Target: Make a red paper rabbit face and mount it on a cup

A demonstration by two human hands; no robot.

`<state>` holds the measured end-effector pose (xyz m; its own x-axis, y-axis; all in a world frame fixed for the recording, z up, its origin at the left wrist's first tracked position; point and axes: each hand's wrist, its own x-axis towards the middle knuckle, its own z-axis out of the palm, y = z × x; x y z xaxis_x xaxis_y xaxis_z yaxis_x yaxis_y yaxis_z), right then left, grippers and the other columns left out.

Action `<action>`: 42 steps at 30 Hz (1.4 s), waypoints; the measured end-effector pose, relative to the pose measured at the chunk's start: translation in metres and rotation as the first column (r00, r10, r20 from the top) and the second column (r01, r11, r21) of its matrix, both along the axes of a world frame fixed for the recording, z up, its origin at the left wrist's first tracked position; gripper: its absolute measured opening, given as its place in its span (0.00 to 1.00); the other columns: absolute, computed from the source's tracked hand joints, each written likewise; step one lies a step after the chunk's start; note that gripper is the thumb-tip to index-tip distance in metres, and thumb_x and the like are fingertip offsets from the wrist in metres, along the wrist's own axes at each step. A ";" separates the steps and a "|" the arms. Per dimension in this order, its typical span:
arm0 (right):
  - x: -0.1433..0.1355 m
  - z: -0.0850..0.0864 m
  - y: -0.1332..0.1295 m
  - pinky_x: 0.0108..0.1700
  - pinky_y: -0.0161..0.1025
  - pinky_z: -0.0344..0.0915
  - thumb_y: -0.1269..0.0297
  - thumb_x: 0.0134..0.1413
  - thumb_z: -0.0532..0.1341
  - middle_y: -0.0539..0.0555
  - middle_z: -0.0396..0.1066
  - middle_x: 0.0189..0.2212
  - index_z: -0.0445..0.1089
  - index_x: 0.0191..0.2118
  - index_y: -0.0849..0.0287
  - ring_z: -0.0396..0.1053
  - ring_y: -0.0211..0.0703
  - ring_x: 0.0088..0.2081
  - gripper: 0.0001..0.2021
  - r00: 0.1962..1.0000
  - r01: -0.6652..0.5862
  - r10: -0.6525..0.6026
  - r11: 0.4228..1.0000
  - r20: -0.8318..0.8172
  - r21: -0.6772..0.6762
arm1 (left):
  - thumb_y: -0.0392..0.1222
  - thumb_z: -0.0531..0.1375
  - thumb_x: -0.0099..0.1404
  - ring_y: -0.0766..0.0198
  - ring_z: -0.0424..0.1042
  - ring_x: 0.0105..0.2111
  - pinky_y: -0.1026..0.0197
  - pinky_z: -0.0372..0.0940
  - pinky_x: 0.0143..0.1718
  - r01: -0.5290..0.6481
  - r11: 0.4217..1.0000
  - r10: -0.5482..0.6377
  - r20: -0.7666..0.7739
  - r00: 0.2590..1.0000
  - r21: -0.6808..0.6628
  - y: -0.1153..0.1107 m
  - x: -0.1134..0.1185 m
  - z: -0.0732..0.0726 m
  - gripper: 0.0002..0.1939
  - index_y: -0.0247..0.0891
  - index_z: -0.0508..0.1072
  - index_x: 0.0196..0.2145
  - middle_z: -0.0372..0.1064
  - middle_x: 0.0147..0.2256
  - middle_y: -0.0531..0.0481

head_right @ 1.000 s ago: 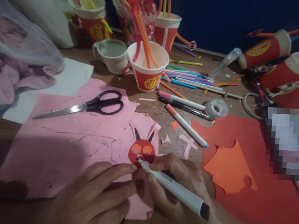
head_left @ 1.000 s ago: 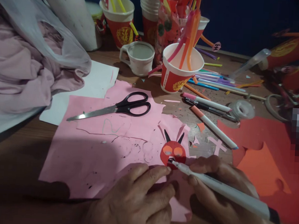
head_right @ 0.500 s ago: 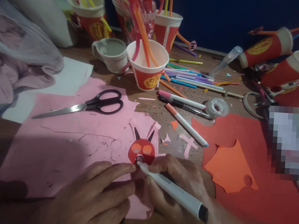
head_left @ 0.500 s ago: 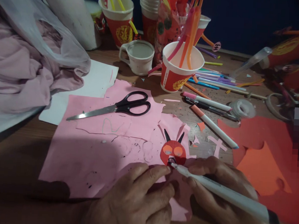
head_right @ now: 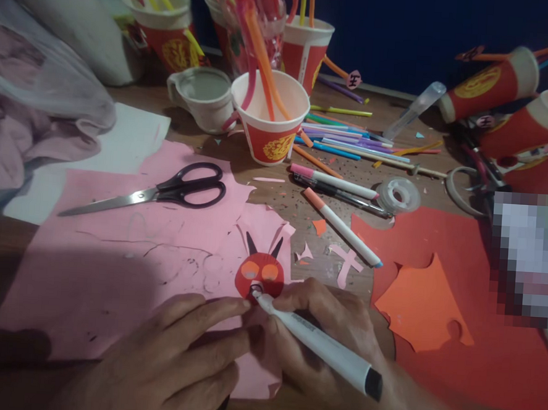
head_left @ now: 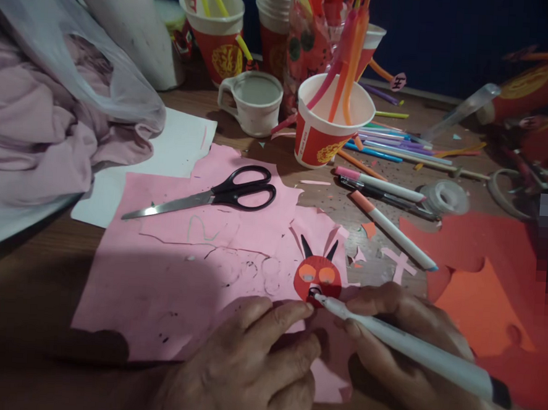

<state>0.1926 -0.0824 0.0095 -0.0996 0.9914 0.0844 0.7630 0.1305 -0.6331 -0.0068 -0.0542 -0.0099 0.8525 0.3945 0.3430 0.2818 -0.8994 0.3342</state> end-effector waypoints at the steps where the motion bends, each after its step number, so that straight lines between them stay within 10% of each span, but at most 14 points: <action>1: 0.000 0.001 0.000 0.24 0.31 0.70 0.67 0.53 0.55 0.48 0.76 0.26 0.70 0.30 0.52 0.75 0.40 0.27 0.08 1.000 -0.010 0.010 1.000 0.009 -0.003 | 0.49 0.60 0.61 0.54 0.63 0.49 0.53 0.53 0.47 0.005 1.000 -0.005 -0.005 1.000 -0.003 0.000 0.000 0.000 0.10 0.40 0.72 0.30 0.71 0.42 0.55; 42: 0.022 0.014 0.002 0.20 0.33 0.68 0.67 0.52 0.58 0.49 0.75 0.24 0.64 0.32 0.51 0.73 0.41 0.23 0.03 0.998 0.069 -0.069 0.998 -0.013 0.001 | 0.49 0.61 0.59 0.54 0.62 0.50 0.54 0.53 0.46 -0.026 1.000 0.026 0.024 0.999 -0.008 0.000 0.001 0.002 0.10 0.39 0.72 0.28 0.71 0.42 0.56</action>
